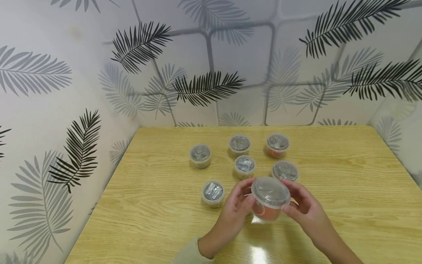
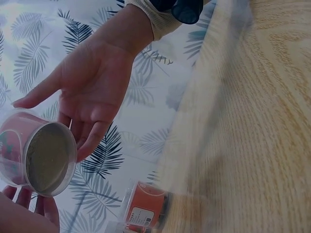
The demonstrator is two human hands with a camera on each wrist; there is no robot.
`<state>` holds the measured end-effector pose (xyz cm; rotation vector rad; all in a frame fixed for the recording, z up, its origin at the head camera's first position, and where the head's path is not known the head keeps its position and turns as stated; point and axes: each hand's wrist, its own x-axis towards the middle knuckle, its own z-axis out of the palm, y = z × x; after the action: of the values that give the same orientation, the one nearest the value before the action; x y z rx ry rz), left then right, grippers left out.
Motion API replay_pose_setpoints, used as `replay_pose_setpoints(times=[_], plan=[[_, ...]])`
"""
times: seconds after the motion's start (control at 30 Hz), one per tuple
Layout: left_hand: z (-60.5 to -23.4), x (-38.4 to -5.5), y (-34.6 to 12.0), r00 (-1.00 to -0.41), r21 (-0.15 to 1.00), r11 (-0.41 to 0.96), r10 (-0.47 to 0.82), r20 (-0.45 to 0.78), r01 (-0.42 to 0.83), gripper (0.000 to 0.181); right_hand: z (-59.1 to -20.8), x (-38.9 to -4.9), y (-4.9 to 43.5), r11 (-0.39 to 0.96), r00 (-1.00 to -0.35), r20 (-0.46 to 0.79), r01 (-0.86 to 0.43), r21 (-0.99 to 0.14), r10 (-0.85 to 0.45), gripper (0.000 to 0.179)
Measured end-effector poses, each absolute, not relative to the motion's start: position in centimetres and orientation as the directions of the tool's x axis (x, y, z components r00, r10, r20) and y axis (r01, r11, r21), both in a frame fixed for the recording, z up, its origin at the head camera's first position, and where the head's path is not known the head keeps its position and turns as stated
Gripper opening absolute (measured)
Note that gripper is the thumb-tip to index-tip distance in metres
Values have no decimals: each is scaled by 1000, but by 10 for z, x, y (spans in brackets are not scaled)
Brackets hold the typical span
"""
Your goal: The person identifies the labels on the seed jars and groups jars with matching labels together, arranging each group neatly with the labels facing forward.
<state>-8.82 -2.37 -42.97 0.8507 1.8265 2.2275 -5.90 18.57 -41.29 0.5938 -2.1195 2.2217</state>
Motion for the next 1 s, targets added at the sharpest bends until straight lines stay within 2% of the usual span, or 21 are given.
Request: replay_pose_setpoints(times=[0.17, 0.33, 0.57, 0.83, 1.0], plan=[[-431, -88, -22, -821, 905, -316, 408, 400, 284, 38, -413, -58, 186, -98, -943, 252, -236, -967, -217, 46], [-429, -87, -22, -821, 896, -348, 400, 407, 275, 40, -412, -57, 185, -105, -941, 249, -231, -967, -231, 47], [-429, -88, -22, -843, 930, -300, 424, 330, 213, 44, -414, -57, 185, -112, -917, 270, -247, -962, -293, 52], [-432, -87, -21, -800, 955, -216, 525, 290, 205, 67, -413, -57, 180, -80, -923, 219, -204, -976, -316, 59], [-433, -86, -22, -793, 960, -203, 544, 275, 194, 67, -412, -55, 179, -53, -933, 187, -179, -982, -309, 60]])
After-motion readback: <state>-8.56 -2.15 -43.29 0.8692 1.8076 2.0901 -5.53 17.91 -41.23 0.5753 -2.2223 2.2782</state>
